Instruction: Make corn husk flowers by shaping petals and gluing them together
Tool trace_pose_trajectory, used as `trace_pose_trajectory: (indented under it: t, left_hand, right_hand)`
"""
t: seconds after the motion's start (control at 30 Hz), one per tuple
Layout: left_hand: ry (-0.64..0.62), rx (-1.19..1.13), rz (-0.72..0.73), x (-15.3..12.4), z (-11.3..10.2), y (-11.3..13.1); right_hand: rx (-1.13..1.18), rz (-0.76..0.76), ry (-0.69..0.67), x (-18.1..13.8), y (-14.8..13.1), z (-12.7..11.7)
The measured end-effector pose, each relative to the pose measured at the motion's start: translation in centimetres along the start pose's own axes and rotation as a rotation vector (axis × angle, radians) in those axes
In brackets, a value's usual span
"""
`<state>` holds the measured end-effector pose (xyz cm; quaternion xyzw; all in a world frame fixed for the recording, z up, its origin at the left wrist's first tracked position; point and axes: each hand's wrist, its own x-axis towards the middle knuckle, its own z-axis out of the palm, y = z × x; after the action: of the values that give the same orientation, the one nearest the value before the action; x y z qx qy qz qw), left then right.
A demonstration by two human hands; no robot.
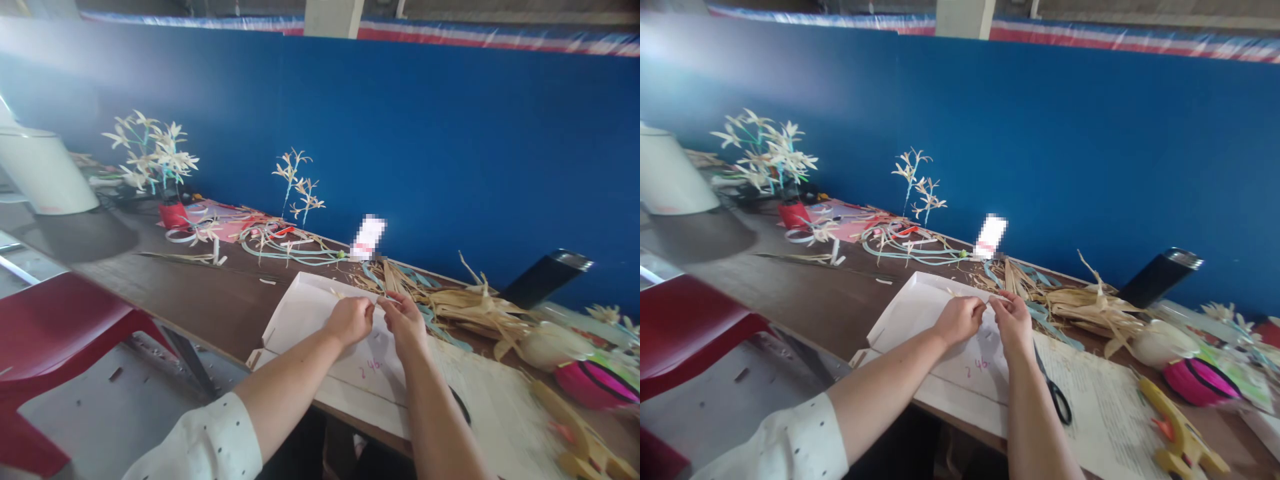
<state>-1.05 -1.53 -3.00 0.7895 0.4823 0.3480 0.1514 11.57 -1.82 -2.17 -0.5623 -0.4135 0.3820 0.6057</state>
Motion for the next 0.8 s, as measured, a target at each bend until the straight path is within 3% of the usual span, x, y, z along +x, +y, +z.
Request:
trace_pose_trajectory:
  t: [0.13, 0.43, 0.8]
  left_hand:
    - [0.025, -0.032, 0.010, 0.02, -0.04, -0.08]
    - [0.004, -0.035, 0.020, -0.13, -0.10, 0.08]
    - [-0.016, -0.052, 0.018, 0.06, 0.43, -0.37]
  right_hand:
    - [-0.012, 0.013, 0.073, 0.14, -0.05, -0.42]
    - [-0.059, 0.077, 0.017, -0.14, -0.14, -0.14]
    - [-0.173, 0.045, 0.017, 0.67, 0.80, -0.66]
